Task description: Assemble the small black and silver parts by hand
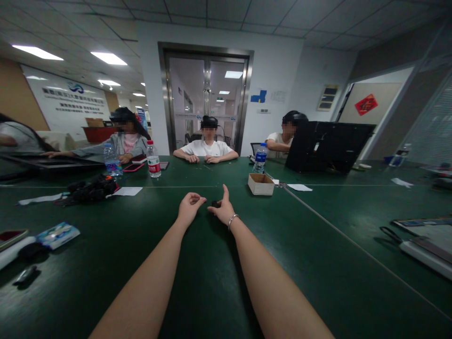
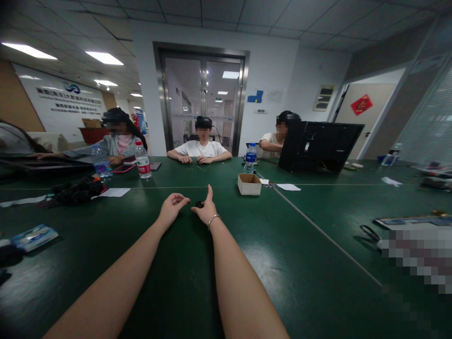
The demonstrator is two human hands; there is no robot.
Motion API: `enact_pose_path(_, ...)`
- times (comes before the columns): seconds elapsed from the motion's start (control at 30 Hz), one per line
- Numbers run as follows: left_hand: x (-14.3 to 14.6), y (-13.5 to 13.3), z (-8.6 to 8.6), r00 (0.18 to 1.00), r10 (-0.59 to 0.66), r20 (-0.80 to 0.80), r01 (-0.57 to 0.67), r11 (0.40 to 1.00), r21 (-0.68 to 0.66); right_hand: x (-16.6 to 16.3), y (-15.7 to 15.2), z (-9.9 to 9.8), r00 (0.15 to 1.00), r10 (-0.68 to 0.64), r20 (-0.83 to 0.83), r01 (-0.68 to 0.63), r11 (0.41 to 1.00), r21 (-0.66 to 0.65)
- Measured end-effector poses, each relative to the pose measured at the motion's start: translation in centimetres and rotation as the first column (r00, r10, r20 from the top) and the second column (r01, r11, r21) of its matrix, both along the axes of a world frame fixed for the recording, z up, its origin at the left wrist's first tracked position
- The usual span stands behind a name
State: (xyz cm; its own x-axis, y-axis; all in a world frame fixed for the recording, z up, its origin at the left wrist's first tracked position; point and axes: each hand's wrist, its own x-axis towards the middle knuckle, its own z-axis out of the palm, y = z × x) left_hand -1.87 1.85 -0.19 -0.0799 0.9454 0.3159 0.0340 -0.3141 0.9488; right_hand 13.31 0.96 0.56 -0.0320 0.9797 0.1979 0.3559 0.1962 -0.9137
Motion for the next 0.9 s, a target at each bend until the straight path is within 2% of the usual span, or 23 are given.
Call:
enact_pose_path(0.1, 0.04, -0.06, 0.08, 1.0, 0.003, 0.028, -0.003, 1.0, -0.003, -0.13, 0.29, -0.19, 0.998, -0.001, -0.06, -0.004, 0.996, -0.088)
enact_pose_path(0.17, 0.08, -0.16, 0.19, 0.999, -0.004, 0.035, 0.005, 1.0, -0.006, -0.26, 0.49, -0.34, 0.998, 0.029, -0.058, -0.034, 0.994, -0.1)
enact_pose_path(0.4, 0.17, -0.44, 0.41, 0.997, 0.032, -0.067, -0.032, 0.999, -0.007, -0.35, 0.67, -0.7, 0.98, 0.159, -0.121, -0.165, 0.985, -0.041)
enact_pose_path(0.67, 0.17, -0.55, 0.46, 0.991, 0.003, -0.133, -0.003, 1.0, 0.002, -0.24, 0.63, -0.52, 0.971, 0.165, -0.175, -0.174, 0.984, -0.041)
enact_pose_path(0.77, 0.16, -0.72, 0.65, 0.991, 0.015, -0.135, -0.016, 1.0, -0.007, 0.01, 0.82, -0.4, 0.942, 0.126, -0.31, -0.153, 0.986, -0.065)
enact_pose_path(0.9, 0.14, -0.73, 0.66, 0.988, 0.043, -0.151, -0.045, 0.999, -0.009, 0.39, 0.81, -0.14, 0.834, 0.043, -0.55, -0.151, 0.977, -0.152)
